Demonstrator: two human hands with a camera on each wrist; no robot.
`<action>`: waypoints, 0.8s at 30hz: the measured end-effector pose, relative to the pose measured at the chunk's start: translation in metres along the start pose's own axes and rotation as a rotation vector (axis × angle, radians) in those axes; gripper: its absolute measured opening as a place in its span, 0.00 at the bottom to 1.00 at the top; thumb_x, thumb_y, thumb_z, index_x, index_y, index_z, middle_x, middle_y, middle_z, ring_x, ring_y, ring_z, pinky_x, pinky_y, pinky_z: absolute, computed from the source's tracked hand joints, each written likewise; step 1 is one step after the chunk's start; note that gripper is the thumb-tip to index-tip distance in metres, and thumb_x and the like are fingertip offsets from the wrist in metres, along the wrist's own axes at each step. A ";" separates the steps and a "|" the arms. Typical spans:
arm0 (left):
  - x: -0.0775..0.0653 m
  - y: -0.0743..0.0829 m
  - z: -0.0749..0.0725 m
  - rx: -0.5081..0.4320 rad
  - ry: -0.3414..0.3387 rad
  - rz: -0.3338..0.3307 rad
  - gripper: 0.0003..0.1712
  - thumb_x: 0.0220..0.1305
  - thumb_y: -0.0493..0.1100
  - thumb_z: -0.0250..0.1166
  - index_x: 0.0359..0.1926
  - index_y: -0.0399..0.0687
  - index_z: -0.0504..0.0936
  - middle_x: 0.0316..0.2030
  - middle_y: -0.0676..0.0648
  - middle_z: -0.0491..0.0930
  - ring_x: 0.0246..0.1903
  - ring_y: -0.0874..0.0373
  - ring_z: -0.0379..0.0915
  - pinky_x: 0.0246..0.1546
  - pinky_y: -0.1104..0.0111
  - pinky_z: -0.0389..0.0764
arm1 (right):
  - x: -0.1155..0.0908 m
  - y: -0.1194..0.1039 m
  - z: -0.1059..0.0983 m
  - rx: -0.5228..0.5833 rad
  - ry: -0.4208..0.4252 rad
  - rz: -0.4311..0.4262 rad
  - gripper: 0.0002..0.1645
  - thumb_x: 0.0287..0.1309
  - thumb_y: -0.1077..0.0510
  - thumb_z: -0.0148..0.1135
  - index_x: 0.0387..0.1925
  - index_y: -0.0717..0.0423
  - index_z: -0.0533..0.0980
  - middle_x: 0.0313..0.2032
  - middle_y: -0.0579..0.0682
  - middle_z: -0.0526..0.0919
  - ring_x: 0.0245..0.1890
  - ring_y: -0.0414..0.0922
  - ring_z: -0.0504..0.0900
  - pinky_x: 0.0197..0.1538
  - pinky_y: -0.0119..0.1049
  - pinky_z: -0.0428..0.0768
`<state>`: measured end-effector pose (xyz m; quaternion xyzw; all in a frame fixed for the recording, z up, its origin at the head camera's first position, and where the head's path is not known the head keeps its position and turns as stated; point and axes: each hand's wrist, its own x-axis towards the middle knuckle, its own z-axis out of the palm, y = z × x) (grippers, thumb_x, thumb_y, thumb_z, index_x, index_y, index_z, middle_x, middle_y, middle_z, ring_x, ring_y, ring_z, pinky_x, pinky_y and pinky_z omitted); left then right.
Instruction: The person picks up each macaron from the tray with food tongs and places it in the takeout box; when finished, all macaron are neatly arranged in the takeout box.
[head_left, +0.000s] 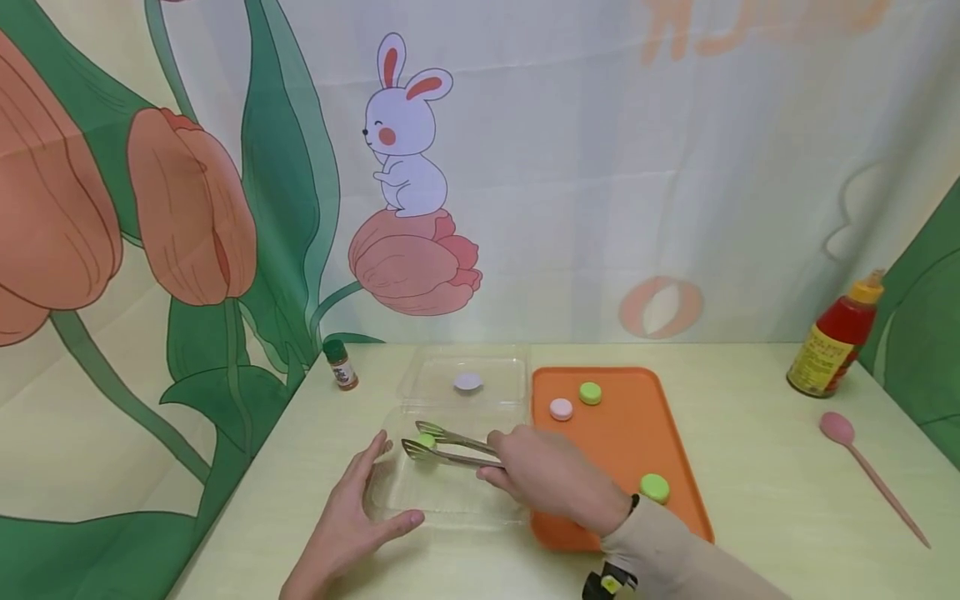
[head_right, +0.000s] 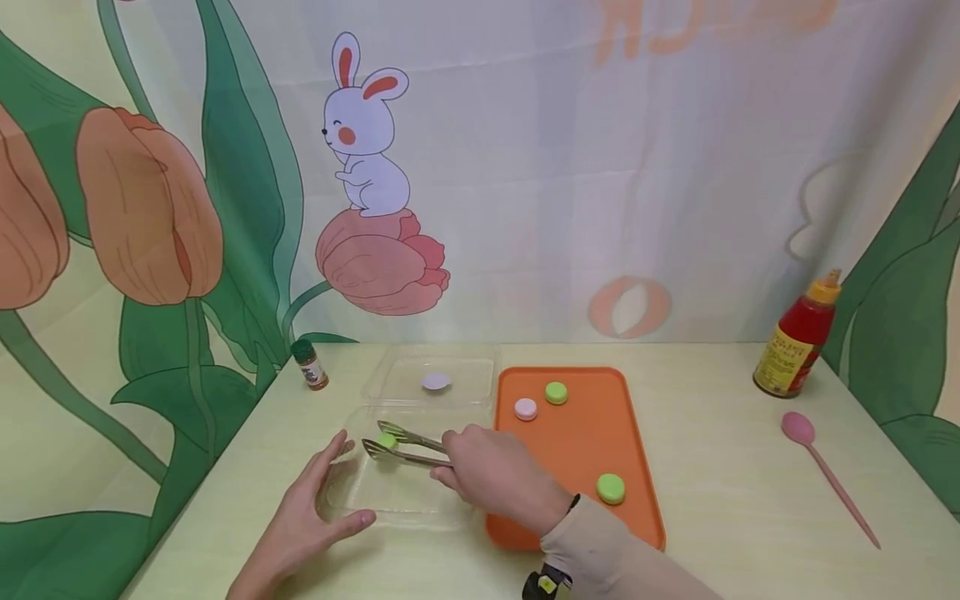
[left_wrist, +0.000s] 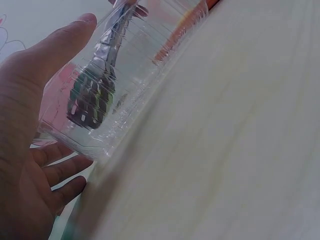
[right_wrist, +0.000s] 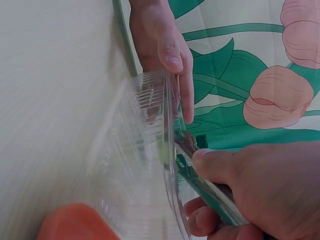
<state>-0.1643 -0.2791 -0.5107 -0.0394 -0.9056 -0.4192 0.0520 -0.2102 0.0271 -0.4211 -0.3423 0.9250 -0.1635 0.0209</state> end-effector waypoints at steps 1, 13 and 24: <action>0.000 0.000 0.000 -0.002 -0.001 -0.001 0.75 0.54 0.64 0.88 0.91 0.55 0.53 0.83 0.44 0.67 0.80 0.41 0.66 0.82 0.46 0.66 | 0.001 -0.001 0.001 -0.013 0.001 0.000 0.19 0.78 0.44 0.71 0.39 0.54 0.80 0.21 0.43 0.73 0.17 0.37 0.69 0.20 0.31 0.67; 0.000 0.001 0.000 0.000 -0.005 -0.005 0.74 0.55 0.65 0.87 0.91 0.56 0.52 0.83 0.45 0.66 0.80 0.42 0.67 0.82 0.45 0.67 | 0.008 -0.008 0.003 -0.042 0.000 0.026 0.20 0.76 0.45 0.73 0.35 0.55 0.79 0.21 0.44 0.74 0.18 0.39 0.71 0.20 0.34 0.69; -0.002 0.000 0.000 -0.003 0.011 0.012 0.73 0.55 0.63 0.88 0.91 0.53 0.53 0.82 0.45 0.67 0.78 0.42 0.70 0.80 0.44 0.69 | 0.003 -0.004 0.000 -0.010 0.022 0.043 0.21 0.75 0.44 0.73 0.40 0.57 0.80 0.22 0.45 0.75 0.18 0.40 0.73 0.20 0.36 0.72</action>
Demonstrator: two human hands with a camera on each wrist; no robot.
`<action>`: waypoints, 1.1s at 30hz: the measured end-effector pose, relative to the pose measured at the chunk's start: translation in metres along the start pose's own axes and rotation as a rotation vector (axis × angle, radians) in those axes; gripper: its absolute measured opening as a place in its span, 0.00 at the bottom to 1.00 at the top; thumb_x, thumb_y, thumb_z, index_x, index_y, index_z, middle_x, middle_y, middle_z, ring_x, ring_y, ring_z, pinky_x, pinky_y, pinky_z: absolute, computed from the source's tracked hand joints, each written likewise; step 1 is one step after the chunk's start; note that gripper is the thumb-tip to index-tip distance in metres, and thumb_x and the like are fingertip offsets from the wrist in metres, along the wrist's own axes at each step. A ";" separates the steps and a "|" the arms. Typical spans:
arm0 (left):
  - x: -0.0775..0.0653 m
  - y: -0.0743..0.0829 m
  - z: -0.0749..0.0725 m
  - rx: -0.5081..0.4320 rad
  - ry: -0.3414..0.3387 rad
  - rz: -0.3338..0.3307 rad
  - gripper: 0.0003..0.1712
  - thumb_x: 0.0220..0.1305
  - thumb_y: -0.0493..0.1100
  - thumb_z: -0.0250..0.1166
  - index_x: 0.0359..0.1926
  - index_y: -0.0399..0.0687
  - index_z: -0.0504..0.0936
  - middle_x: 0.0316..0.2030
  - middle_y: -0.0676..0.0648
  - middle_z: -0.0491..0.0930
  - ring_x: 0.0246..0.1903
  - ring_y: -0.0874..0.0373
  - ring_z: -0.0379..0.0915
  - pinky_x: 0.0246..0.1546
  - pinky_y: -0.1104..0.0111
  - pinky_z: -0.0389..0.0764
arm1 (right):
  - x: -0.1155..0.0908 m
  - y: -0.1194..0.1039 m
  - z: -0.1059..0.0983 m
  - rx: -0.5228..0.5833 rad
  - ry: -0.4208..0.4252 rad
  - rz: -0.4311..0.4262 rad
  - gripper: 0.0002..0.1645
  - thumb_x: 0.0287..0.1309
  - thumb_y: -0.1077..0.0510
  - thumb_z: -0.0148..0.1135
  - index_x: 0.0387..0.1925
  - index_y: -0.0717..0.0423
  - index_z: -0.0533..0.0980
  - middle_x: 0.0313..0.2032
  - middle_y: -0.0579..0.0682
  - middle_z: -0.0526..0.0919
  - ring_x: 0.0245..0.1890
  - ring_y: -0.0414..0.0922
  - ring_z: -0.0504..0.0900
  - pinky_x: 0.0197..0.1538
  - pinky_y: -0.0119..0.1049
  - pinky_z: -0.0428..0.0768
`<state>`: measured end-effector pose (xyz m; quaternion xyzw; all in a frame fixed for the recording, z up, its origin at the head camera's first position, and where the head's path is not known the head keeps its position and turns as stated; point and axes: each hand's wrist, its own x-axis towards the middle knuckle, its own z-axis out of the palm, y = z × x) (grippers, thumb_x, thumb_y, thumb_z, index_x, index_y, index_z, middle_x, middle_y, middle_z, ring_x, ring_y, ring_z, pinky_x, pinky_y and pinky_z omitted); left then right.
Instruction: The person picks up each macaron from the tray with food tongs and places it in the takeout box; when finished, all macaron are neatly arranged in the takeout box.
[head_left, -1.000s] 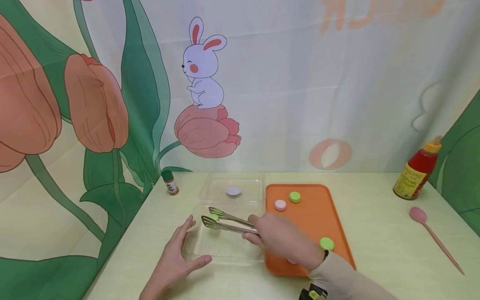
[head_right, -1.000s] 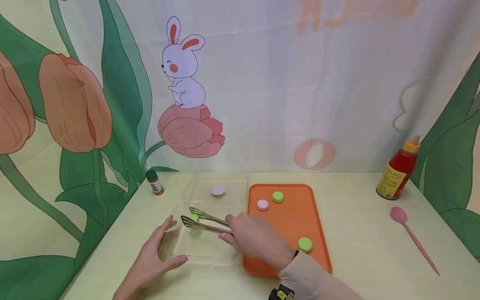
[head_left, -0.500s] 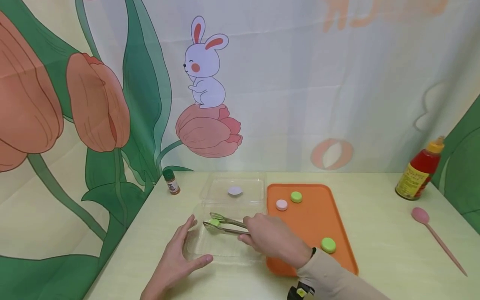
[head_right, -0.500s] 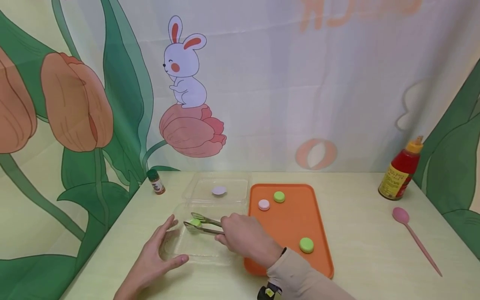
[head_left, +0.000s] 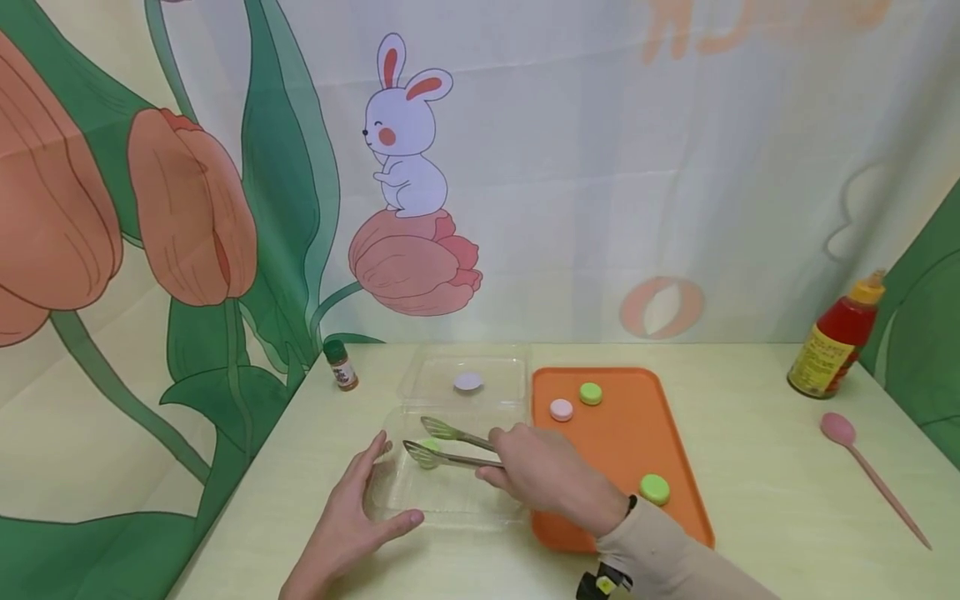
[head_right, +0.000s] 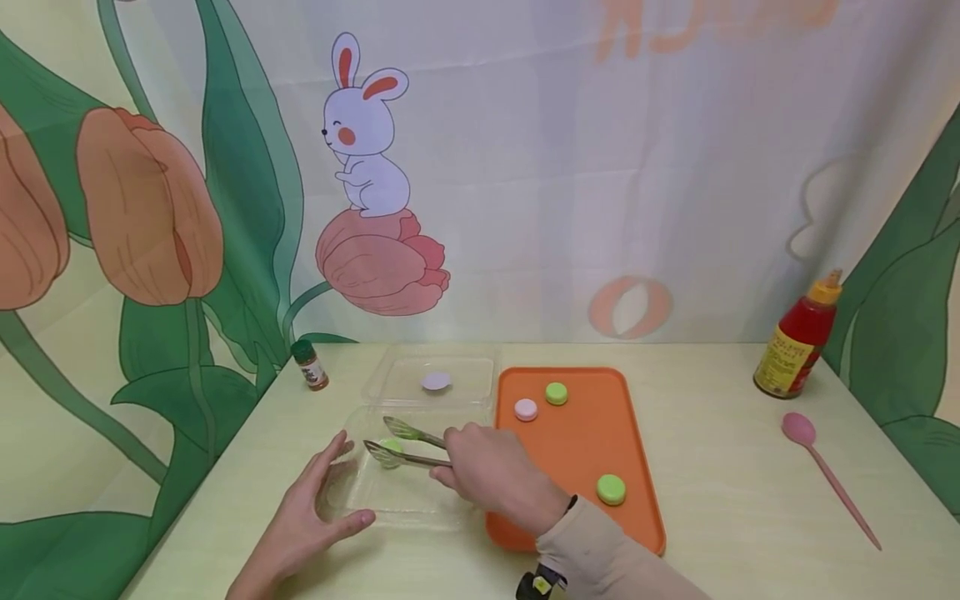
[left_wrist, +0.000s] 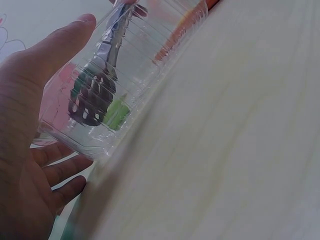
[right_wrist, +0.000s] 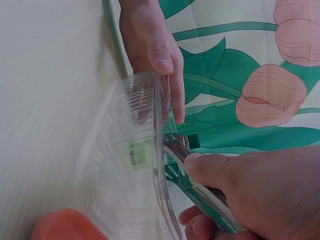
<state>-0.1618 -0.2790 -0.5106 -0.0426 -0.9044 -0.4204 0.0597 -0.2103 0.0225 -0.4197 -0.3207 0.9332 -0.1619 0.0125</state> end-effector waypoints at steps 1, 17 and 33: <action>0.000 0.000 0.000 0.001 0.001 0.000 0.73 0.55 0.63 0.88 0.91 0.53 0.53 0.82 0.45 0.68 0.78 0.42 0.70 0.80 0.44 0.69 | -0.001 0.001 -0.001 0.010 0.005 0.006 0.21 0.75 0.43 0.74 0.40 0.57 0.80 0.22 0.45 0.75 0.18 0.40 0.73 0.20 0.36 0.72; 0.002 0.003 0.000 0.023 -0.014 -0.039 0.74 0.55 0.67 0.86 0.91 0.55 0.52 0.83 0.43 0.66 0.80 0.38 0.65 0.81 0.40 0.67 | -0.040 0.023 -0.028 0.258 0.122 0.080 0.24 0.75 0.39 0.72 0.51 0.55 0.78 0.23 0.42 0.74 0.18 0.36 0.69 0.22 0.31 0.68; 0.000 0.003 0.001 0.009 -0.015 -0.027 0.73 0.56 0.65 0.86 0.91 0.55 0.52 0.83 0.43 0.66 0.81 0.38 0.65 0.81 0.40 0.67 | -0.076 0.077 -0.059 0.308 0.346 0.207 0.34 0.73 0.35 0.73 0.60 0.58 0.76 0.22 0.44 0.73 0.18 0.39 0.68 0.22 0.32 0.67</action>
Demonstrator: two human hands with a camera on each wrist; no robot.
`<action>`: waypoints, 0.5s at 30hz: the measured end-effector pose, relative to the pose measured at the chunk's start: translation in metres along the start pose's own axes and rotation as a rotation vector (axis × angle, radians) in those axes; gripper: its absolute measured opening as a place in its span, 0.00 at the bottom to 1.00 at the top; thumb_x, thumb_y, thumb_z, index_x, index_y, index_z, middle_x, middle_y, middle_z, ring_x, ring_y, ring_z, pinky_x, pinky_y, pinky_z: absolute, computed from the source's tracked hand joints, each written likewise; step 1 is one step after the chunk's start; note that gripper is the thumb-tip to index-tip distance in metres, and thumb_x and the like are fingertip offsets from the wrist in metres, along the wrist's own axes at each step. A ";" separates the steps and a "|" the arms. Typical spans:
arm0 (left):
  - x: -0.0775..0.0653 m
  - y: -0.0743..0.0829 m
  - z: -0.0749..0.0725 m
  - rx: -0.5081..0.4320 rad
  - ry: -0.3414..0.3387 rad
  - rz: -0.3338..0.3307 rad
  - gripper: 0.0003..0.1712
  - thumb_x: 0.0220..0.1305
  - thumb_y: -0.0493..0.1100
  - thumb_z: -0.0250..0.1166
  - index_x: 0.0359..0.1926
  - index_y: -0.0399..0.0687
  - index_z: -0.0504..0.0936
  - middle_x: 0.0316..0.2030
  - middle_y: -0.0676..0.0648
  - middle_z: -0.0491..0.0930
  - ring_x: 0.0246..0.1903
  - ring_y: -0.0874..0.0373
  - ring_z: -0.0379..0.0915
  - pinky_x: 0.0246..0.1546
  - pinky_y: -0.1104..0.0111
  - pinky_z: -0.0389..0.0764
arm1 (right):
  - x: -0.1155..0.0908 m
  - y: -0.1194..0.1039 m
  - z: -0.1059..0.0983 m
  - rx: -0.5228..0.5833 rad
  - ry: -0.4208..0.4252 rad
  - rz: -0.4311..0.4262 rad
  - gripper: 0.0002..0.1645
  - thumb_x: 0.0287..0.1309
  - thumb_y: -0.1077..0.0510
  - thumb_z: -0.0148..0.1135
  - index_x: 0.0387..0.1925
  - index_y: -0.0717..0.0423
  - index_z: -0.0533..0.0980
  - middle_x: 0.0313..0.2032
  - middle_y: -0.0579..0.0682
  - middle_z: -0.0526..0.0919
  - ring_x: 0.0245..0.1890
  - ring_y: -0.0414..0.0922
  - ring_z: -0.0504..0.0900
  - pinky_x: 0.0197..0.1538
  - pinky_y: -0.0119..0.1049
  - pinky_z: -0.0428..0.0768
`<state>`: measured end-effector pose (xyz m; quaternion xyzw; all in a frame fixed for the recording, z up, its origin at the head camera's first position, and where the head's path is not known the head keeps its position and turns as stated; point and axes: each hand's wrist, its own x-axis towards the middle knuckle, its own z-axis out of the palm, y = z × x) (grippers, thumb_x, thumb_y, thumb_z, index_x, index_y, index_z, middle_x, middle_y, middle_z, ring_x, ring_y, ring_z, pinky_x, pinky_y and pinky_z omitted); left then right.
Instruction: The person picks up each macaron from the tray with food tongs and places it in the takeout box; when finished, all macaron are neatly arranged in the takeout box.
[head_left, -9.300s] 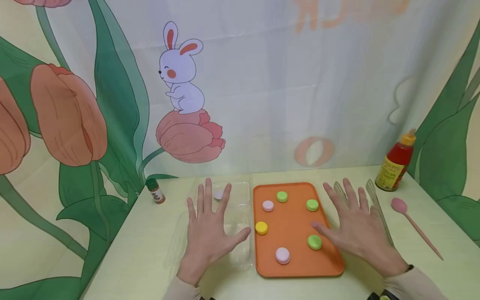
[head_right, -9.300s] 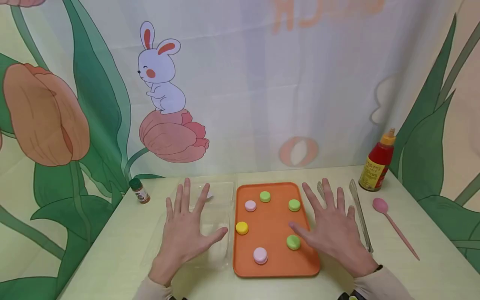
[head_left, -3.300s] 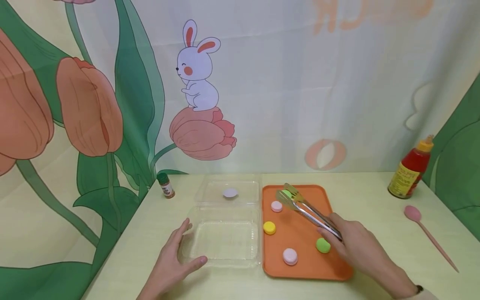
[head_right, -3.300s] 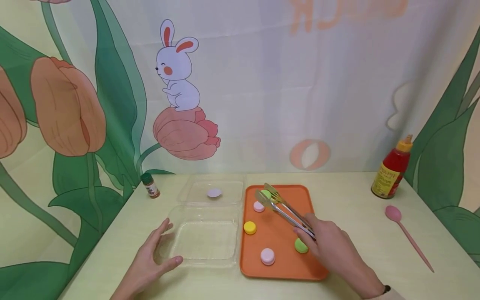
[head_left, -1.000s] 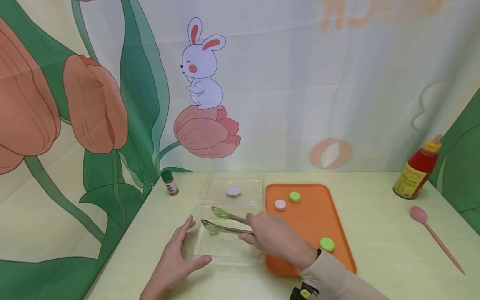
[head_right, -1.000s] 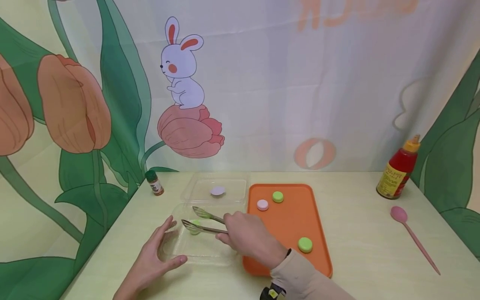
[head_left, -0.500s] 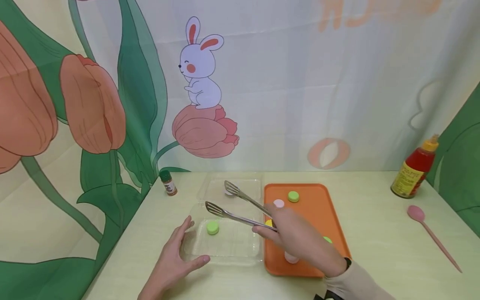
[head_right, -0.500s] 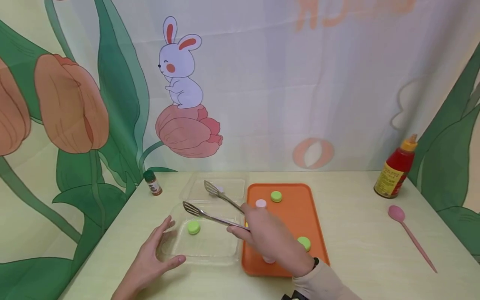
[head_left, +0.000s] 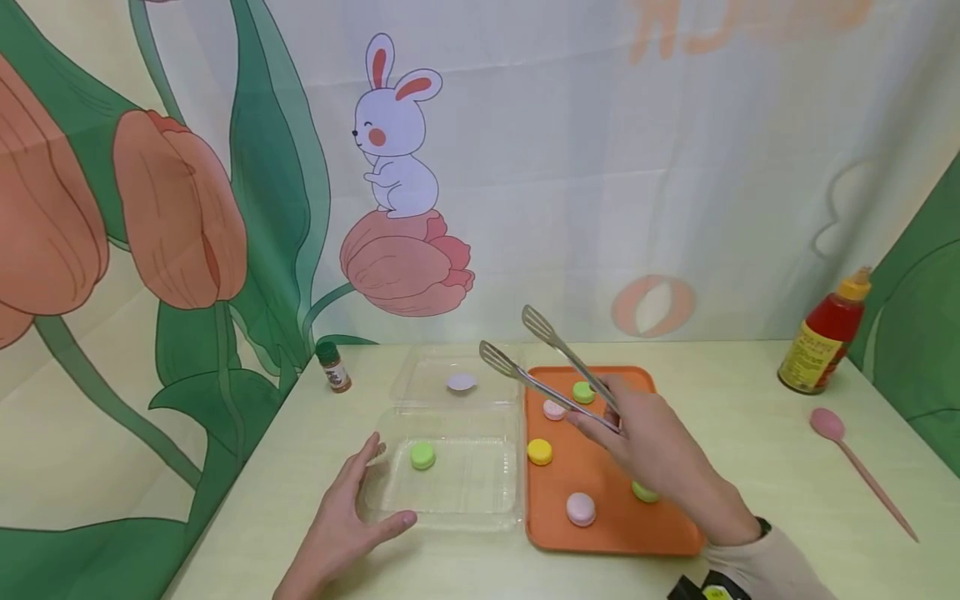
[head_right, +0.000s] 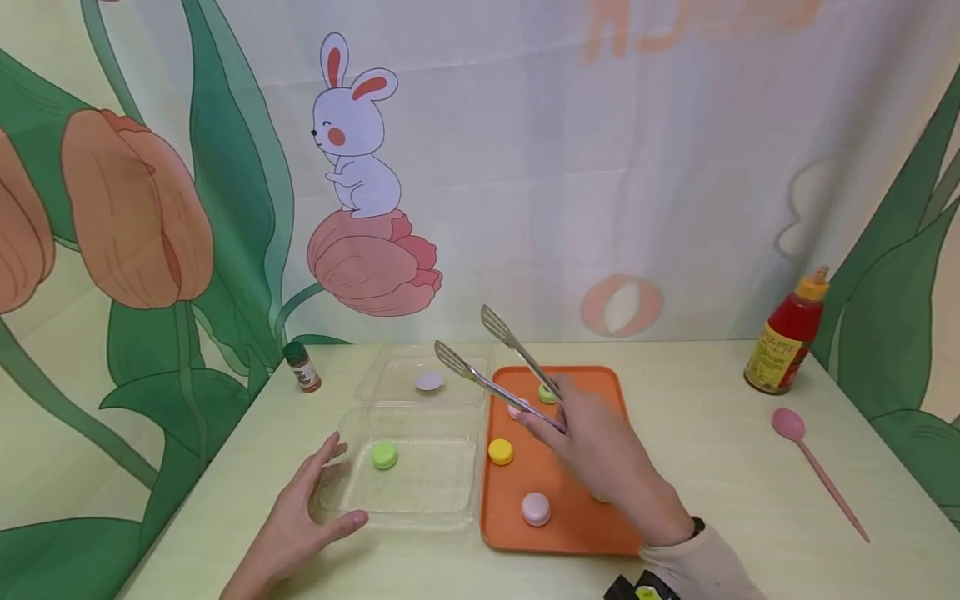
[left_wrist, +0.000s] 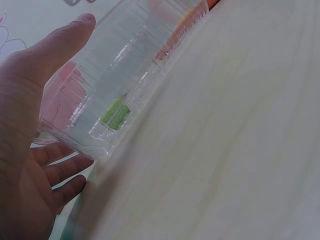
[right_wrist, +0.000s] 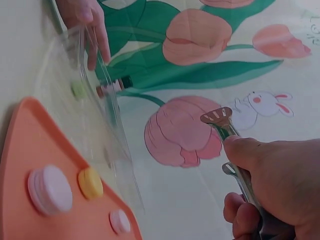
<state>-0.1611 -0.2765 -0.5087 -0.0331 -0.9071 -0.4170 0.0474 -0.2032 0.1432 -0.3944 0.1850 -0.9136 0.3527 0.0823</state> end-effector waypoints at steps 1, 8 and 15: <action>0.000 0.000 0.000 0.000 -0.001 0.000 0.73 0.56 0.65 0.86 0.91 0.55 0.52 0.84 0.43 0.66 0.81 0.38 0.65 0.81 0.40 0.67 | -0.001 0.003 -0.003 -0.006 0.011 0.004 0.36 0.73 0.34 0.73 0.62 0.59 0.76 0.23 0.44 0.73 0.18 0.39 0.68 0.22 0.33 0.66; 0.000 -0.001 0.000 0.007 0.000 0.012 0.73 0.56 0.65 0.86 0.91 0.55 0.52 0.83 0.43 0.67 0.79 0.37 0.67 0.80 0.38 0.68 | -0.011 0.028 -0.018 -0.062 0.036 0.036 0.37 0.74 0.35 0.72 0.65 0.59 0.73 0.26 0.46 0.74 0.20 0.41 0.70 0.22 0.34 0.69; 0.001 0.002 0.000 -0.002 -0.012 -0.017 0.73 0.56 0.66 0.86 0.91 0.57 0.51 0.84 0.43 0.65 0.80 0.36 0.65 0.81 0.37 0.65 | -0.022 0.050 -0.027 -0.079 0.039 0.094 0.38 0.74 0.36 0.72 0.64 0.62 0.73 0.27 0.47 0.75 0.22 0.42 0.71 0.23 0.33 0.69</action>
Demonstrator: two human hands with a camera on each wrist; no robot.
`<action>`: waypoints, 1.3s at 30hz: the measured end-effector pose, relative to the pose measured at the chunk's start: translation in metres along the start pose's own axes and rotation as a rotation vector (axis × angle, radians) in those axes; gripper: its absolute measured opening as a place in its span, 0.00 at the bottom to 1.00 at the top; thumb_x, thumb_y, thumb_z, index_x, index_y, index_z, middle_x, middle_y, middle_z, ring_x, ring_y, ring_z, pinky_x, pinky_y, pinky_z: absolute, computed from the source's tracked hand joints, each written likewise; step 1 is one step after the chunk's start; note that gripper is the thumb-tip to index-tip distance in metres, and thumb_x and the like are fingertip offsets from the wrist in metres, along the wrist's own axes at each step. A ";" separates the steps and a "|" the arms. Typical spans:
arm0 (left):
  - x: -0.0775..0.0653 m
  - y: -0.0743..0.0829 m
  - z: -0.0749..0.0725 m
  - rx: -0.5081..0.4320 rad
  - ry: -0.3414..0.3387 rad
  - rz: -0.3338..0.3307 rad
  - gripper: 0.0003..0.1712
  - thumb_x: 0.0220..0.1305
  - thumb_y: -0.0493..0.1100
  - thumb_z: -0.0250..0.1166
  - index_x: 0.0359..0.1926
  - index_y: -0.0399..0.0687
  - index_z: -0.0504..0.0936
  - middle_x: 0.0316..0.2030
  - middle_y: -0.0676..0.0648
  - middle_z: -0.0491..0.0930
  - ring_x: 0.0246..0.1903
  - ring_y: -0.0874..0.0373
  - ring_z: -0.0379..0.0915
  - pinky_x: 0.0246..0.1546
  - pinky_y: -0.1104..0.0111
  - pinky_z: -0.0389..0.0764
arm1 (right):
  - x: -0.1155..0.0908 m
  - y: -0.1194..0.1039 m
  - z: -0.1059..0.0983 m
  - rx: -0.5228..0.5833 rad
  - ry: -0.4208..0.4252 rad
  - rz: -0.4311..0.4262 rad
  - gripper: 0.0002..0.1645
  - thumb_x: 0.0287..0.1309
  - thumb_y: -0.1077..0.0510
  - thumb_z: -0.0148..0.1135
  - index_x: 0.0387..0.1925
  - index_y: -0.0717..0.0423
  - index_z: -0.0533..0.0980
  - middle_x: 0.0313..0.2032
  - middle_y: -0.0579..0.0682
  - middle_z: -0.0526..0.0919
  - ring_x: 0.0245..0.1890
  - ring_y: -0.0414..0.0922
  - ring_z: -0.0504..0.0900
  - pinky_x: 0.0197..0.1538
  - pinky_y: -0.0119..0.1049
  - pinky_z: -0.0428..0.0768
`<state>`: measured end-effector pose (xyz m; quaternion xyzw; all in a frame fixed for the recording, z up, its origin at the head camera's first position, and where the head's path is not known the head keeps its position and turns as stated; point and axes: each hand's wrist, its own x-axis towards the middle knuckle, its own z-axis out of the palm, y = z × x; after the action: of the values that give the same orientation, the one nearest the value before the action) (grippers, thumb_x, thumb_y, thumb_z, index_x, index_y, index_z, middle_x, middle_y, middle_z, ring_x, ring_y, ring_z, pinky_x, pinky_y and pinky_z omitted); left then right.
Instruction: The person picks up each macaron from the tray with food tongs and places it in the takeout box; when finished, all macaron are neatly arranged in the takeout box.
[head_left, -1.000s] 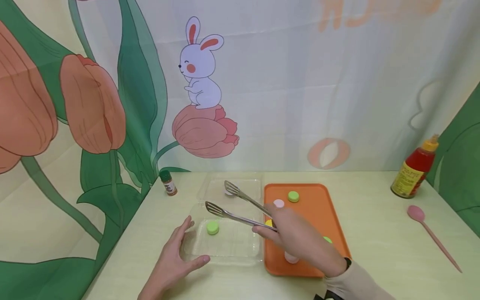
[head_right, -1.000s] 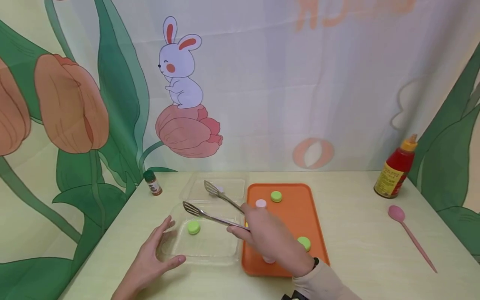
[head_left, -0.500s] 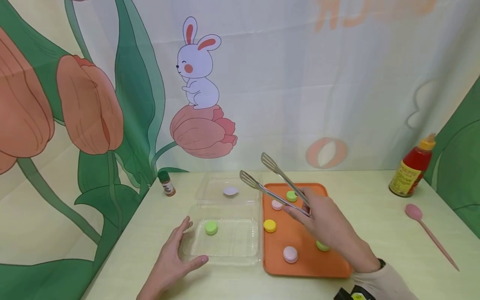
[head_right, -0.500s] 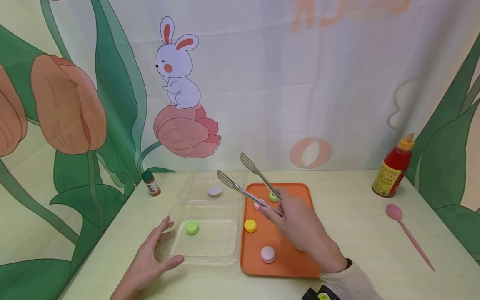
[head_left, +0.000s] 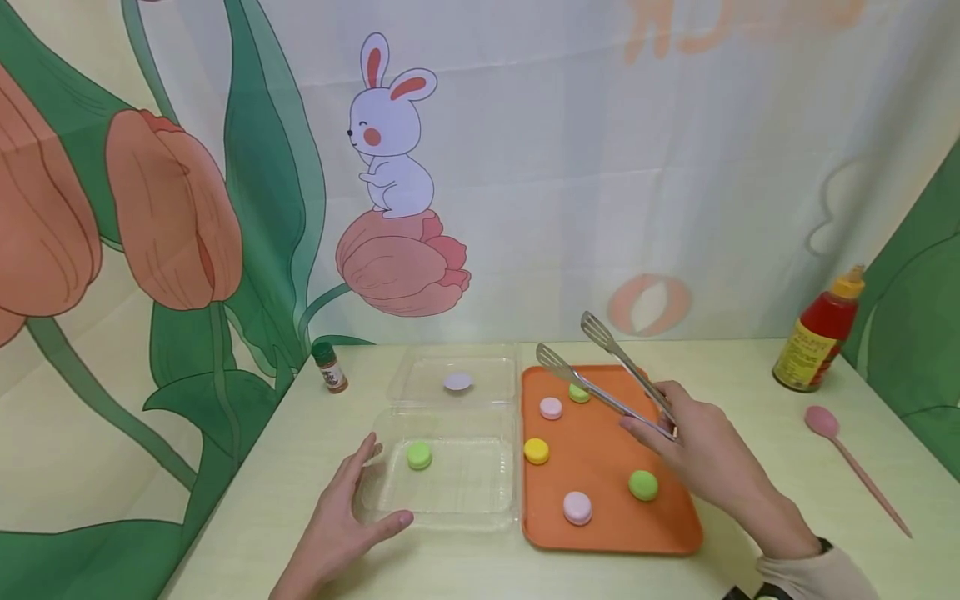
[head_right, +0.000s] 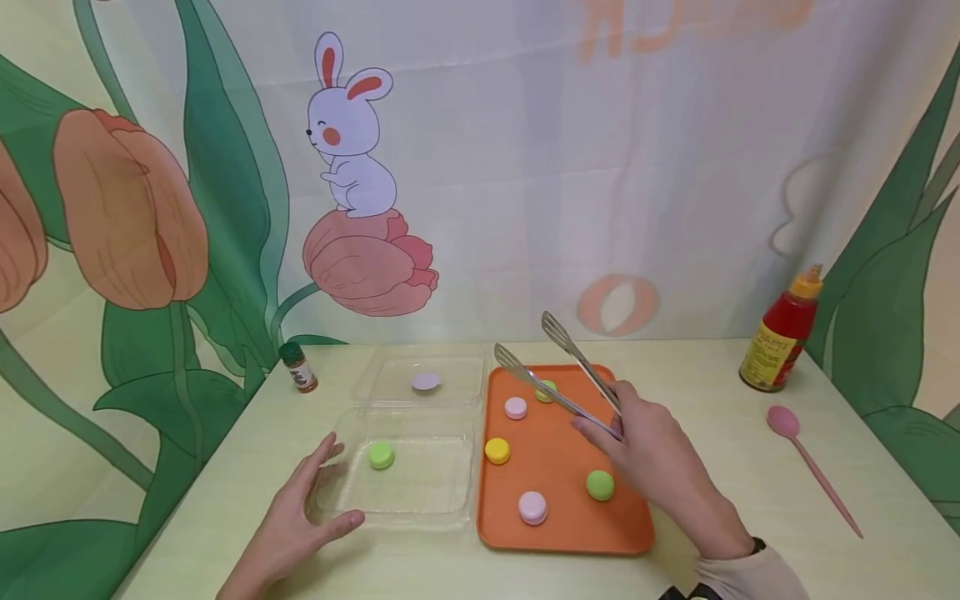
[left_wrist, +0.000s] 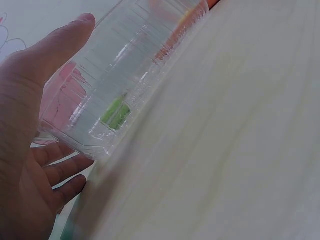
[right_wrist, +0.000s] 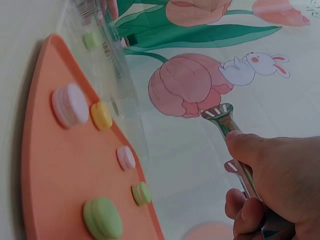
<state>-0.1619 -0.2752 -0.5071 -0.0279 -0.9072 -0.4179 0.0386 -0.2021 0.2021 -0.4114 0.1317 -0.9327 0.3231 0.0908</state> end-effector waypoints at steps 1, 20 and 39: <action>0.000 0.000 0.000 0.001 -0.002 -0.003 0.74 0.56 0.66 0.86 0.91 0.57 0.51 0.84 0.43 0.65 0.81 0.36 0.65 0.81 0.37 0.65 | -0.001 0.003 0.000 -0.003 0.001 0.002 0.39 0.74 0.36 0.72 0.65 0.63 0.73 0.28 0.47 0.75 0.22 0.42 0.71 0.23 0.33 0.69; -0.001 0.002 -0.001 0.000 -0.005 -0.012 0.73 0.57 0.66 0.85 0.91 0.56 0.50 0.84 0.43 0.64 0.81 0.35 0.64 0.81 0.36 0.64 | -0.036 0.046 0.009 0.003 -0.107 0.065 0.39 0.72 0.35 0.74 0.66 0.61 0.76 0.26 0.44 0.74 0.22 0.39 0.69 0.23 0.32 0.67; 0.000 -0.002 0.000 -0.002 0.008 0.013 0.72 0.57 0.65 0.86 0.91 0.55 0.52 0.83 0.43 0.66 0.80 0.37 0.66 0.81 0.35 0.65 | -0.030 0.037 0.026 -0.076 -0.348 -0.029 0.25 0.71 0.34 0.73 0.52 0.47 0.82 0.23 0.38 0.68 0.22 0.36 0.67 0.25 0.31 0.65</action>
<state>-0.1618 -0.2762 -0.5087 -0.0323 -0.9064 -0.4189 0.0450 -0.1874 0.2190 -0.4605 0.1954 -0.9440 0.2586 -0.0622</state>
